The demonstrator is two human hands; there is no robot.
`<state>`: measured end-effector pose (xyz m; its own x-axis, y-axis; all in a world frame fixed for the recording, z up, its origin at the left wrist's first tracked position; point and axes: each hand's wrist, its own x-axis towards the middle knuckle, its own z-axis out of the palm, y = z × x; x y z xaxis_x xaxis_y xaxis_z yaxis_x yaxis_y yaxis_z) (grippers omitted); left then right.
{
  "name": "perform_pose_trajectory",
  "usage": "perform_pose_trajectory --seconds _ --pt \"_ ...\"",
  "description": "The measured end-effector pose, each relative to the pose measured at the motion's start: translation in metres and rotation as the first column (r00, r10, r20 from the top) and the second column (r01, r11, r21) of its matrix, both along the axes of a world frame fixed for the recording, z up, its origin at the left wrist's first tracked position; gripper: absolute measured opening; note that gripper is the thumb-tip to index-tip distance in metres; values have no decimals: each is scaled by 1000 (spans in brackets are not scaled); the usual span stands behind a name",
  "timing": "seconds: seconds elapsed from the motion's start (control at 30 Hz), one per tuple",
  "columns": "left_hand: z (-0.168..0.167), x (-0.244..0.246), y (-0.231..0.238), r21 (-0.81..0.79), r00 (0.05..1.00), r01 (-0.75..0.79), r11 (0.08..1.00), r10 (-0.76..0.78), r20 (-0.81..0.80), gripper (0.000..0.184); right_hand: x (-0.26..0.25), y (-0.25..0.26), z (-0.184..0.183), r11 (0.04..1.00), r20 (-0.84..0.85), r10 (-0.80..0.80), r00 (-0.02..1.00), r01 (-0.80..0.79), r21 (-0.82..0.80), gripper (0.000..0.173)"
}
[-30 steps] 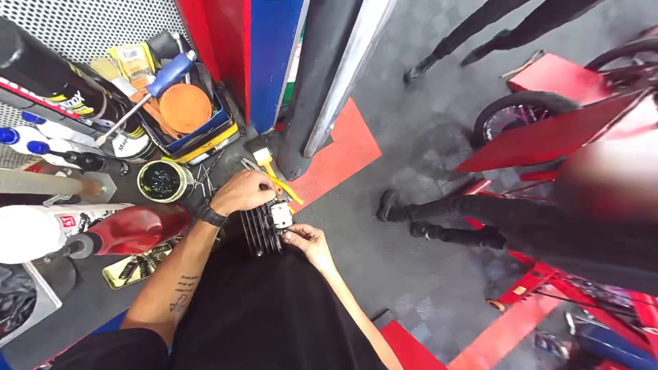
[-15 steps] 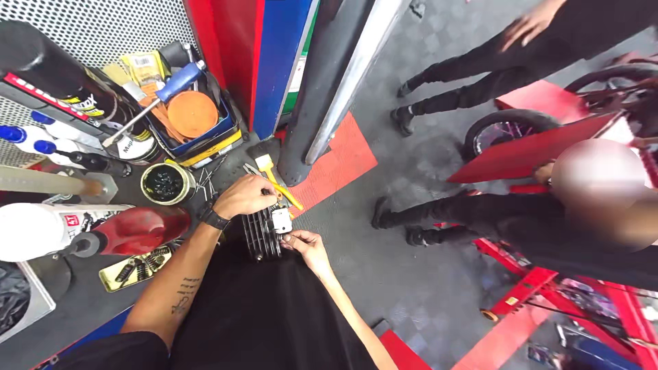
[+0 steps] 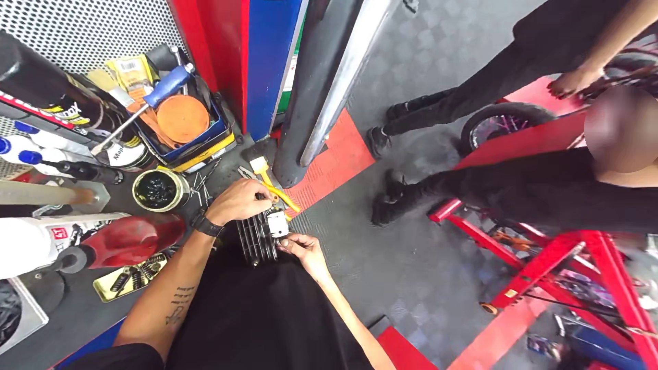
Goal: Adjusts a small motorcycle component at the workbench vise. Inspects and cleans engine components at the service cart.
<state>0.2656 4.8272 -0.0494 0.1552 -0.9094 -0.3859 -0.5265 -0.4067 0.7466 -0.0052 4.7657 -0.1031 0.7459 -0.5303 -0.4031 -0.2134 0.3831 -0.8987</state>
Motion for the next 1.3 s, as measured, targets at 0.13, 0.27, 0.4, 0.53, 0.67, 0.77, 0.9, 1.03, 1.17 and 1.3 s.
perform_pose_trajectory --seconds 0.13,0.27,0.4,0.53,0.67,0.77,0.9,1.03,1.17,1.3 --pt "-5 1 1 -57 1000 5 998 -5 -6 36 0 -1 -3 1000 11 9 1000 -9 -24 9" --pt "-5 0 2 -46 1000 -6 999 5 -19 36 -1 -1 -5 999 18 20 1000 -19 -45 10" --pt "-6 0 2 -53 999 -14 999 12 -36 34 -2 -3 -5 999 22 22 1000 -22 -25 12" --pt "-11 1 3 -97 999 -13 995 10 -33 34 -11 -7 -8 994 20 -8 1000 6 105 19" --pt "-13 1 3 -75 999 -19 997 15 -45 33 -4 -15 -35 969 -194 -137 971 172 176 20" --pt "-10 0 2 -65 999 -15 998 12 -48 32 13 -18 -56 970 -257 -39 966 98 221 21" --pt "-7 1 3 -52 999 -8 999 6 -50 32 22 -9 -71 998 -146 58 988 -59 1 20" --pt "-7 0 2 -52 999 -10 999 8 -43 32 21 -8 -88 974 -96 54 994 -73 -215 18" --pt "-5 -1 1 -31 1000 -10 999 9 -29 32 22 -7 -92 964 -65 53 996 -68 -256 18" --pt "-3 -2 0 -11 1000 -4 1000 3 -9 33 23 -3 -90 952 -79 78 994 -97 -289 18"
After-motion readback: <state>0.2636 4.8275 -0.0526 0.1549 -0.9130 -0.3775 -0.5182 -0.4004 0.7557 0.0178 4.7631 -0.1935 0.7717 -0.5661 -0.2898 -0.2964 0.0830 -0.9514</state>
